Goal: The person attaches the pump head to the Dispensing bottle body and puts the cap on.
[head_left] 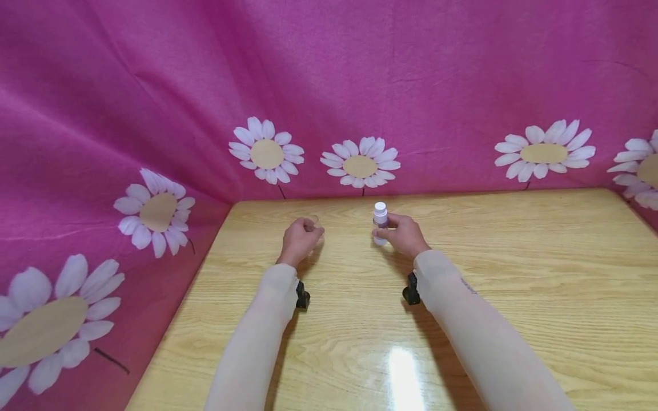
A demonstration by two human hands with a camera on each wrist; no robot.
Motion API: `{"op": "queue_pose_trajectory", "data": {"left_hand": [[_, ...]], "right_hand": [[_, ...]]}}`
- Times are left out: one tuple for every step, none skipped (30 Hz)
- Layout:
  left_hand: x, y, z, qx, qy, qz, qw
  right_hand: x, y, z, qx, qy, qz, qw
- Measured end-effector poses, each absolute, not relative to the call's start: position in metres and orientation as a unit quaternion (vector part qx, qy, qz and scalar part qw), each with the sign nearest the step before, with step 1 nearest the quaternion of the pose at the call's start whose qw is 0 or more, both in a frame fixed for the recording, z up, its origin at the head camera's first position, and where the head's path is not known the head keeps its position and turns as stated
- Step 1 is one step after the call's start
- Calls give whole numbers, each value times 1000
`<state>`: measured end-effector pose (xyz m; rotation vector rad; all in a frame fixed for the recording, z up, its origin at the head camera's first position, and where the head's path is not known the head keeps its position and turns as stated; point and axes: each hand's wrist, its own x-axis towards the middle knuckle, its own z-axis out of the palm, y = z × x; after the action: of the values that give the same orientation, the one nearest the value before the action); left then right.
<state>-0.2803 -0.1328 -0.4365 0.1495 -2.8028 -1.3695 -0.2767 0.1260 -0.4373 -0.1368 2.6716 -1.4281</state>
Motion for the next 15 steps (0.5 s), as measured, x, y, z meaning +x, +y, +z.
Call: {"op": "queue_pose_trajectory", "data": {"left_hand": [[-280,-131,-436,41,-897,-439,11],[-280,-130,-435,36,-898,-438,11],[-279,-129,-434,33,-898,-439,11],[-279,-128,-433,29,-898,-440,11],[-278,-127,-432,27,-897,-441,9],[-278,-126,-431,26,-896,-443,6],[-277,-124,-430,25,-896,-443,4],[-277,-123,-430,24,-895,-446,1],[-277,-122,-429,23,-893,-449,-2],[-276,-121,-429,22,-893,-450,-5],[-276,-119,-429,20,-892,-452,-6],[-275,-118,-429,16,-891,-453,-6],[-275,-117,-429,12,-891,-453,-4],[-275,-115,-429,7,-894,-449,-3],[-275,-114,-428,1,-895,-445,-1]], "right_hand": [[-277,126,-438,-44,879,-471,56],[-277,125,-438,-43,879,-472,58],[-278,125,-438,-42,878,-473,58],[-278,125,-439,-42,878,-474,59],[-278,124,-439,-42,877,-475,59],[-278,124,-439,-43,877,-474,59],[-278,124,-439,-45,878,-473,57],[-278,124,-439,-45,879,-472,56],[-278,124,-439,-45,879,-472,55],[-278,124,-439,-45,879,-472,55],[-278,124,-439,-45,879,-471,54],[-278,124,-439,-46,880,-469,52],[-278,125,-439,-46,881,-468,53],[-278,125,-439,-45,881,-468,53],[-278,125,-439,-47,882,-467,52]]}}
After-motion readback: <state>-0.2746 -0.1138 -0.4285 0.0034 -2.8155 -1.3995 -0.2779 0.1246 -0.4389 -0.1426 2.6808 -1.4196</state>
